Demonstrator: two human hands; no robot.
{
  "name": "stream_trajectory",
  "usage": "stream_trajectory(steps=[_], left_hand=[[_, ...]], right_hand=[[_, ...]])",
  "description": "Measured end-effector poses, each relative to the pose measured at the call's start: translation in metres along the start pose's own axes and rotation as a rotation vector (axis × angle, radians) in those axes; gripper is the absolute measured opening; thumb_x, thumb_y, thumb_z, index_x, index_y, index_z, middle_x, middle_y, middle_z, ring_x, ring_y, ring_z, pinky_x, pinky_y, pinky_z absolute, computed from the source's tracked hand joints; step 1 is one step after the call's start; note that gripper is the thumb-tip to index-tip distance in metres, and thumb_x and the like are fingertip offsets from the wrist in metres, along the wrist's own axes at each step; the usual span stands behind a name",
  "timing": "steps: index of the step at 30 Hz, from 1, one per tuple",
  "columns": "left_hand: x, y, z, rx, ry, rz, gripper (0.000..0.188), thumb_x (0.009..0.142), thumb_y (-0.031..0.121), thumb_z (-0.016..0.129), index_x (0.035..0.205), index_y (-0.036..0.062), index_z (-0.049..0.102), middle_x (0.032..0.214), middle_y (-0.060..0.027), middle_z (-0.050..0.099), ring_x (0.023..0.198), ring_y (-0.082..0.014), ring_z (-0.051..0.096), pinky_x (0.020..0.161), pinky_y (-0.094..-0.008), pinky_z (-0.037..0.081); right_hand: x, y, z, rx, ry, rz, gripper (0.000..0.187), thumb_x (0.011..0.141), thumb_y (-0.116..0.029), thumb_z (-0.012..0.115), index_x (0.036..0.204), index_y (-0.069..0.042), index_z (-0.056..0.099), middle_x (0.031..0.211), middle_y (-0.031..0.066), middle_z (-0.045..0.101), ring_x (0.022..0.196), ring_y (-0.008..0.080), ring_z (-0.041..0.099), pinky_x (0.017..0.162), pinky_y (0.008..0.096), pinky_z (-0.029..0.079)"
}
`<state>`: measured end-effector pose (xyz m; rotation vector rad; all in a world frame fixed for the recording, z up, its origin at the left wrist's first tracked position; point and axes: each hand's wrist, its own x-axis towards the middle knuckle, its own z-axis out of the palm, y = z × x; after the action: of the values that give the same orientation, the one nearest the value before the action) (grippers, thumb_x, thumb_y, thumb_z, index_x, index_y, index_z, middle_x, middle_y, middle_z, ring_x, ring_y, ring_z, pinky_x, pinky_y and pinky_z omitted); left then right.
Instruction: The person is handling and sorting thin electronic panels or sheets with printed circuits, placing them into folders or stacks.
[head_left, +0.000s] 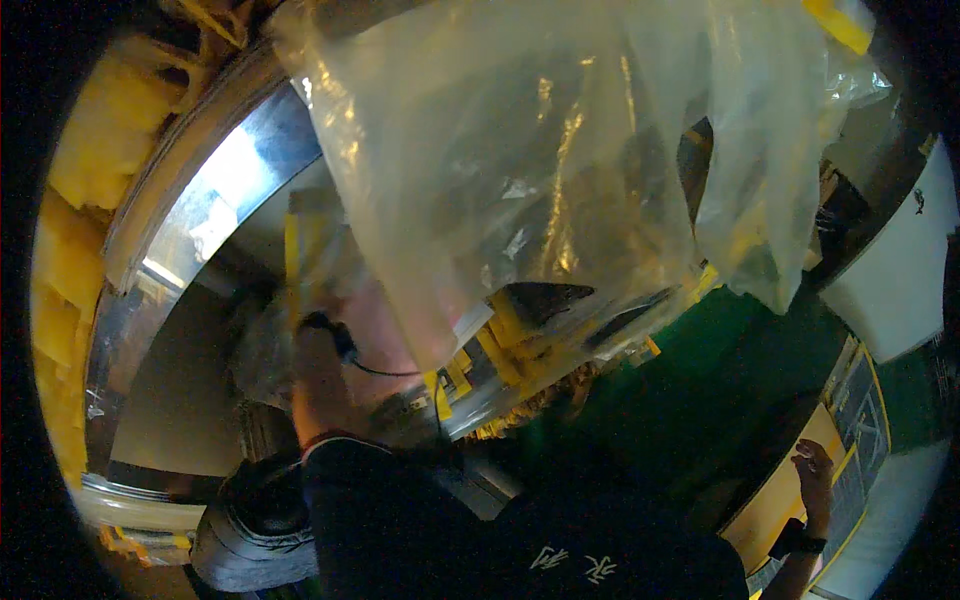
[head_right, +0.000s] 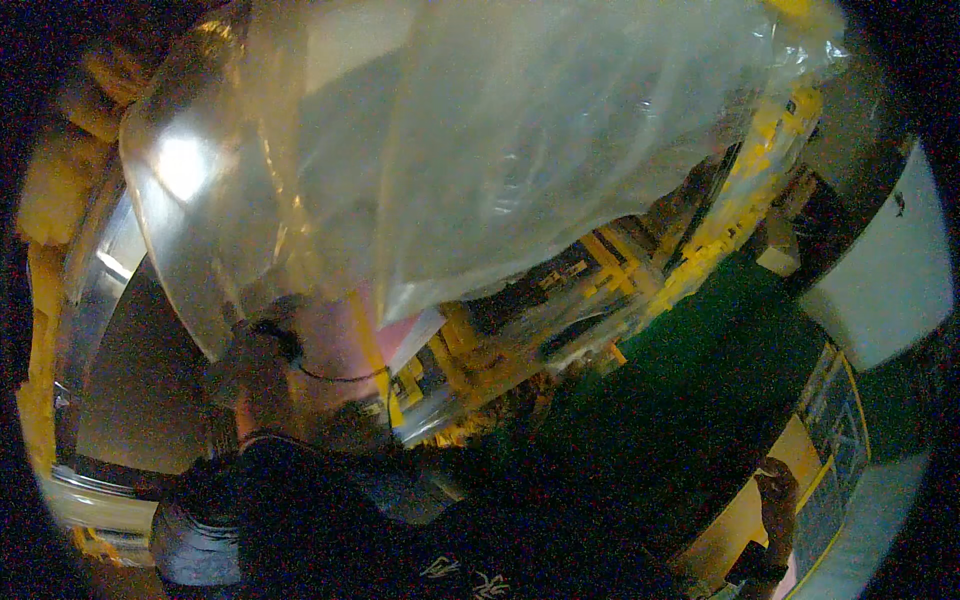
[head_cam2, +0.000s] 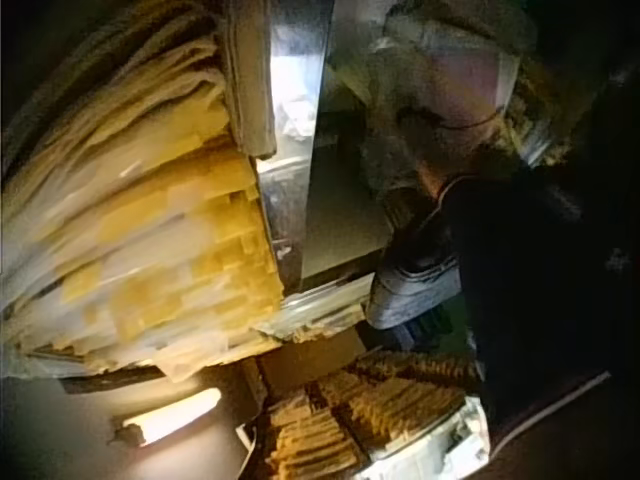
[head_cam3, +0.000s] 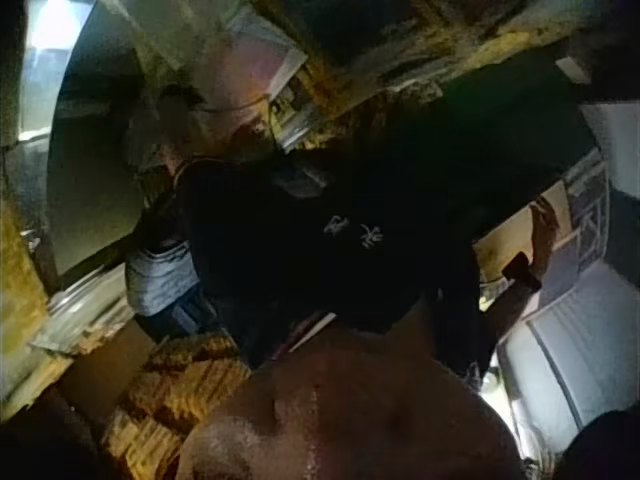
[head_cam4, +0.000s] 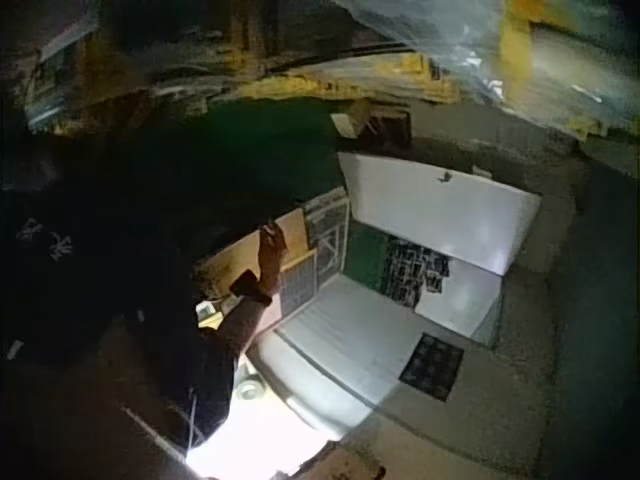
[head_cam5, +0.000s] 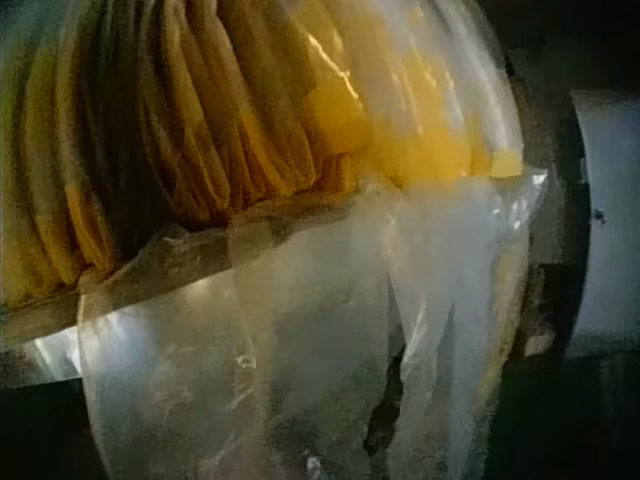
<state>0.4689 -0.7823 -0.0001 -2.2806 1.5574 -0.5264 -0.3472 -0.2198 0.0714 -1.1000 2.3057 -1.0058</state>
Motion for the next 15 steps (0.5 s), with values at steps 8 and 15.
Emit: stream_trajectory(steps=[8, 15], left_hand=[[-0.199, 0.132, -0.053, -0.111, -0.284, 0.044, 0.059, 0.074, 0.046, 0.058, 0.11, 0.0009, 0.051, 0.112, -0.0151, 0.052, 0.108, -0.0263, 0.048, 0.086, -0.0436, 0.041], [-0.21, 0.183, -0.063, -0.09, -0.446, 0.307, 0.077, 0.061, 0.061, 0.063, 0.109, 0.0017, 0.054, 0.116, -0.0145, 0.052, 0.11, -0.0273, 0.049, 0.089, -0.0426, 0.04]], right_hand=[[0.009, 0.022, -0.005, 0.08, -0.157, 0.01, 0.028, 0.075, 0.006, 0.054, 0.102, -0.002, 0.055, 0.103, 0.0069, 0.056, 0.092, 0.0163, 0.054, 0.077, 0.0261, 0.046], [0.0, 0.019, -0.003, -0.007, -0.202, 0.074, 0.028, 0.075, 0.005, 0.055, 0.102, -0.003, 0.055, 0.1, 0.0068, 0.057, 0.091, 0.016, 0.054, 0.076, 0.0265, 0.046]])
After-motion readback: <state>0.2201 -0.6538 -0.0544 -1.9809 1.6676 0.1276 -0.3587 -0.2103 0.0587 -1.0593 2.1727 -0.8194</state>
